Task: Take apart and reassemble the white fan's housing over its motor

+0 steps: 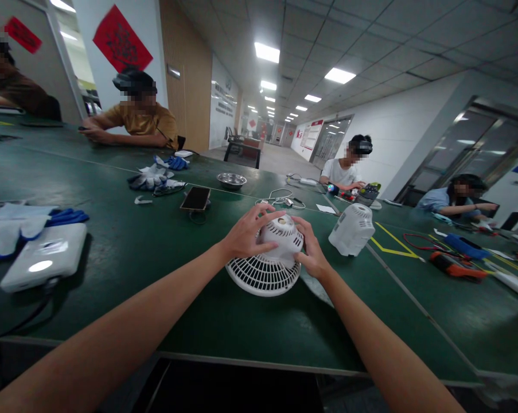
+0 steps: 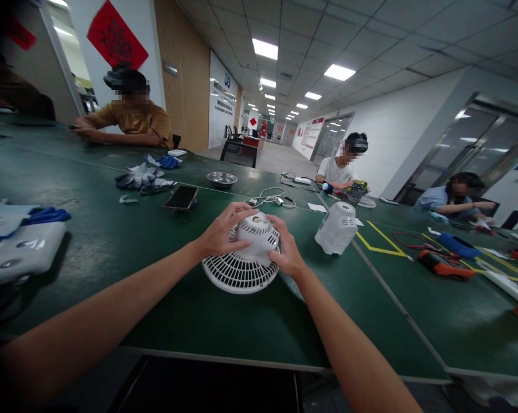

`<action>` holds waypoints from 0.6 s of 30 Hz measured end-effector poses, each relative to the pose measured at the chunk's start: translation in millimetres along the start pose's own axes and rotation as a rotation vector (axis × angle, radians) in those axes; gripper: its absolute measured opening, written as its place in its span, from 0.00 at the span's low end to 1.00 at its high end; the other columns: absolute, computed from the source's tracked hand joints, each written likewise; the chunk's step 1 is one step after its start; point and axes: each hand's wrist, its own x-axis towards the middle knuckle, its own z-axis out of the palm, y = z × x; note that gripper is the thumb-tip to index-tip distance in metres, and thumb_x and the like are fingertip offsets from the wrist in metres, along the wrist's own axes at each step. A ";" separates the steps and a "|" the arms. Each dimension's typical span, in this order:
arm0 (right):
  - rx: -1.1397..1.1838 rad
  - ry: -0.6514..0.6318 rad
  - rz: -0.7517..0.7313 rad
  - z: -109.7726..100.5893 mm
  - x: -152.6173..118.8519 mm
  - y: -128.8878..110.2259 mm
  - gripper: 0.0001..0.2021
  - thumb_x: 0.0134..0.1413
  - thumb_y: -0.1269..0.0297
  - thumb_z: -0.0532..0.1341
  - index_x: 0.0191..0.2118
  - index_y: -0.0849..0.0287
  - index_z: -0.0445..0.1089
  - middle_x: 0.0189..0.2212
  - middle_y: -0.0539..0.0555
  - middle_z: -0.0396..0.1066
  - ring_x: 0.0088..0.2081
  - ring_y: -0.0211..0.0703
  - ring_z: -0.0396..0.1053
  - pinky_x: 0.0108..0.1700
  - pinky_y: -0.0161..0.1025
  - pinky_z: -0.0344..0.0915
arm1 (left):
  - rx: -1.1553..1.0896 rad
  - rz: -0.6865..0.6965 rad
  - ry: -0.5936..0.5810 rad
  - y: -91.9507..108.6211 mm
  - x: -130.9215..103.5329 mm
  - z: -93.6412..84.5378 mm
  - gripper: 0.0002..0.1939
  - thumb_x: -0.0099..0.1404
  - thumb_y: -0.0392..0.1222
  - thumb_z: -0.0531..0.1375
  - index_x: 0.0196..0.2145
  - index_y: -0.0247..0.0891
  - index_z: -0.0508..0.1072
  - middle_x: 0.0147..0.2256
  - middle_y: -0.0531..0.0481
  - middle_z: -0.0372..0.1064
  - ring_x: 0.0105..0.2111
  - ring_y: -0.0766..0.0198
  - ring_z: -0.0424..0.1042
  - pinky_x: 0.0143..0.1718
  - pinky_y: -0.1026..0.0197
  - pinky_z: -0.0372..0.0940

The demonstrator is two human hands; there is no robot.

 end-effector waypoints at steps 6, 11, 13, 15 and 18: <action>-0.057 -0.012 -0.072 6.2 1.9 -4.0 0.44 0.51 0.52 0.63 0.71 0.50 0.46 0.56 0.59 0.70 0.53 0.61 0.71 0.58 0.57 0.66 | -0.006 0.015 -0.025 6.4 4.7 -4.7 0.36 0.63 0.59 0.66 0.65 0.50 0.64 0.59 0.40 0.59 0.56 0.45 0.65 0.60 0.42 0.62; -0.052 -0.001 -0.075 6.2 2.0 -0.5 0.44 0.53 0.47 0.64 0.71 0.51 0.46 0.54 0.59 0.71 0.51 0.61 0.72 0.57 0.59 0.66 | 0.004 0.015 -0.079 3.6 4.6 -5.9 0.35 0.63 0.57 0.66 0.65 0.51 0.64 0.60 0.41 0.56 0.55 0.45 0.65 0.59 0.41 0.63; -0.030 0.006 -0.075 6.5 2.2 1.8 0.45 0.52 0.45 0.65 0.71 0.51 0.47 0.53 0.58 0.71 0.48 0.60 0.72 0.55 0.60 0.67 | 0.010 0.026 -0.078 3.3 4.8 -5.4 0.33 0.64 0.57 0.65 0.64 0.50 0.65 0.60 0.40 0.56 0.54 0.46 0.65 0.58 0.41 0.63; -0.019 0.007 -0.079 6.5 2.6 3.7 0.45 0.52 0.46 0.66 0.71 0.50 0.47 0.52 0.58 0.71 0.47 0.60 0.72 0.54 0.60 0.67 | 0.014 0.030 -0.065 3.5 5.4 -4.8 0.32 0.64 0.56 0.66 0.62 0.49 0.65 0.59 0.40 0.57 0.54 0.47 0.66 0.57 0.41 0.64; -0.031 -0.003 -0.076 5.9 2.9 4.8 0.45 0.52 0.47 0.66 0.72 0.49 0.47 0.53 0.58 0.71 0.48 0.60 0.72 0.55 0.60 0.67 | 0.011 0.030 -0.035 4.6 6.7 -4.1 0.33 0.62 0.56 0.67 0.61 0.46 0.65 0.58 0.40 0.58 0.57 0.44 0.64 0.59 0.41 0.63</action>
